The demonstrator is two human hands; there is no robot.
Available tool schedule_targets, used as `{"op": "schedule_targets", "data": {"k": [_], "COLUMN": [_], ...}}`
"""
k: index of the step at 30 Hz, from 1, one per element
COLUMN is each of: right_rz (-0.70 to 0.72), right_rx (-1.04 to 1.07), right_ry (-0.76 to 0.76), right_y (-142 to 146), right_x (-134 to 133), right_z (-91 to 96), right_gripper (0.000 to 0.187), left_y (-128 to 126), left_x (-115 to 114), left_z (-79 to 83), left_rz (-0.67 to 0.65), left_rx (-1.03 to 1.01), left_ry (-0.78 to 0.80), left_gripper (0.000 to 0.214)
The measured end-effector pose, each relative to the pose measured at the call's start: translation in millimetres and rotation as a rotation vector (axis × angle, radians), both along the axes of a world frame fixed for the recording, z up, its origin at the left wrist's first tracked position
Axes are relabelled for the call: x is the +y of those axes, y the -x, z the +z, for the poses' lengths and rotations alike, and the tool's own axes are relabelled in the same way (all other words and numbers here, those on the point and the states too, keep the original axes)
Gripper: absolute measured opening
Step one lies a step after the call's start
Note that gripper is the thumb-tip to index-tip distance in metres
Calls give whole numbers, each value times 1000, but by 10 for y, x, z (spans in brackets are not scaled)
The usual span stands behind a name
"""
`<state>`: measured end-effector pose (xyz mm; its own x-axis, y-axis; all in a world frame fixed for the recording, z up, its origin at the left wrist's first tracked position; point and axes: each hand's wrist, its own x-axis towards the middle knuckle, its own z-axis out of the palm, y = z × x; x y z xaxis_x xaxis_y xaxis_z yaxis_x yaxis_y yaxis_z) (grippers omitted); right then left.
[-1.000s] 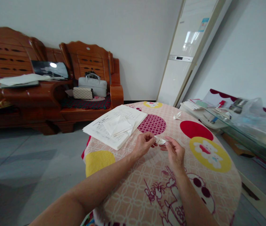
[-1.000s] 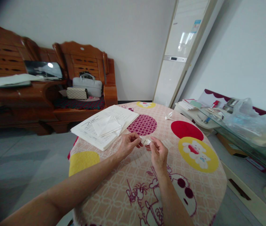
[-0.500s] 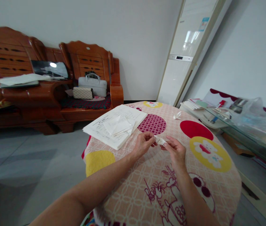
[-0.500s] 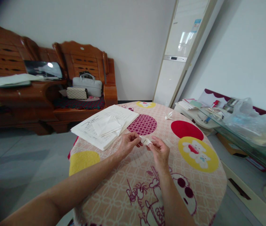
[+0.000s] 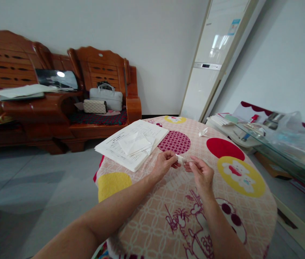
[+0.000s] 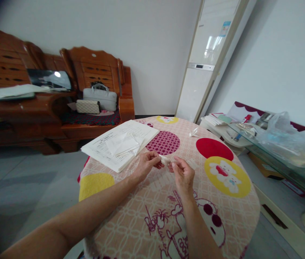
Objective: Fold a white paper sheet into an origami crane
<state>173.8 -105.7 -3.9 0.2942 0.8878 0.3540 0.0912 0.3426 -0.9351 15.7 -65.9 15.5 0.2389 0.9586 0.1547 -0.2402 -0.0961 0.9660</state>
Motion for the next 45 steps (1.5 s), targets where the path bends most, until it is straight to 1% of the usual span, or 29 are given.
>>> {"op": "schedule_targets", "data": {"k": [7, 13, 19, 23, 29, 34, 37, 40, 45], "right_rz": [23, 16, -40, -64, -127, -171, -217, -254, -230], "right_rx": [-26, -136, -270, -329, -474, -557, -564, -528, -374], "right_ry": [56, 30, 3, -16, -77, -112, -111, -114, -111], "right_y": [36, 33, 35, 27, 61, 67, 51, 43, 79], "right_x": [-27, -27, -33, -38, -67, -54, -35, -27, -61], "right_z": [33, -10, -45, -40, 6, -24, -54, -57, 13], "right_gripper": [41, 46, 42, 42, 41, 42, 42, 42, 50], "left_y": [-34, -42, -55, -60, -57, -63, -69, -67, -52], "left_x": [13, 12, 7, 2, -18, -42, -38, -15, 16], "left_z": [-59, -61, -97, -125, -128, -115, -105, -99, -94], "left_rz": [-36, -21, 5, -3, -1, 18, 8, 2, 3], "left_rx": [-25, 3, 34, 55, 104, 154, 130, 66, -11], "left_ry": [-30, -55, -108, -142, -189, -234, -199, -137, -55], "left_gripper": [26, 25, 22, 23, 22, 18, 19, 22, 25]}}
